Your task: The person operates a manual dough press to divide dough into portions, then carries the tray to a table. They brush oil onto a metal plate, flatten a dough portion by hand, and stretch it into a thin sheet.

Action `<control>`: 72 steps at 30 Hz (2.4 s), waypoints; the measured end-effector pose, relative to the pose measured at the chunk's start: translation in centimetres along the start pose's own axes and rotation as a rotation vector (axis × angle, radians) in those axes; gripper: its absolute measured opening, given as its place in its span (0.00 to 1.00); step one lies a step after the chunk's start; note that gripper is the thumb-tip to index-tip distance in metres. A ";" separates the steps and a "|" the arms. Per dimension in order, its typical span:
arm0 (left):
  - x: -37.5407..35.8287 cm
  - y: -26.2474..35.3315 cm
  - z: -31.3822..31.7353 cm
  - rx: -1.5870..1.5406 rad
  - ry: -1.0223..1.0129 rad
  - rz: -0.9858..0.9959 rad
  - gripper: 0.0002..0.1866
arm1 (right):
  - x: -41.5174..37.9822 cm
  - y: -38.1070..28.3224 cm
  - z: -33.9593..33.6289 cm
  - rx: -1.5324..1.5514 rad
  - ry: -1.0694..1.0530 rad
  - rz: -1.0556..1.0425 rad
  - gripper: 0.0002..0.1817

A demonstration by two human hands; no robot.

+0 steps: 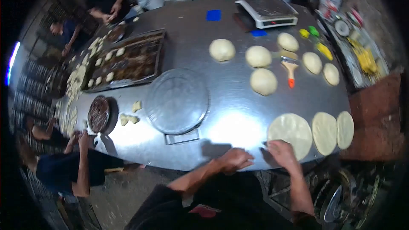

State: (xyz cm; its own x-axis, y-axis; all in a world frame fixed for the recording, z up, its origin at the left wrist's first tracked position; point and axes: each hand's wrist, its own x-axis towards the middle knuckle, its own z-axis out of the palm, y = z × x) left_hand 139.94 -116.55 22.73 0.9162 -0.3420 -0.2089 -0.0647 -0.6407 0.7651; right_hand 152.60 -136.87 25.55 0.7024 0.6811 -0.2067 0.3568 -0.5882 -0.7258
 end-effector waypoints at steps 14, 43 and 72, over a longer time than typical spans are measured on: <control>-36.1 -8.5 5.2 -0.551 1.273 -0.728 0.11 | 9.2 -19.7 27.4 -0.374 -0.085 -0.798 0.16; -24.0 -11.0 -1.7 -0.353 0.889 -0.356 0.16 | 0.5 -17.7 6.5 1.266 0.870 0.168 0.29; -14.2 -9.2 2.1 -0.233 1.181 -0.684 0.22 | 29.8 14.1 -12.2 -1.447 0.257 -0.741 0.19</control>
State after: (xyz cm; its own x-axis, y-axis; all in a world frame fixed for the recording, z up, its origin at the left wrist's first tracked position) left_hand 126.66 -107.29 17.40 0.5345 0.8444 -0.0352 0.4886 -0.2747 0.8282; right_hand 186.12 -130.24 17.16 0.1520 0.9834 0.0995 0.7808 -0.1812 0.5980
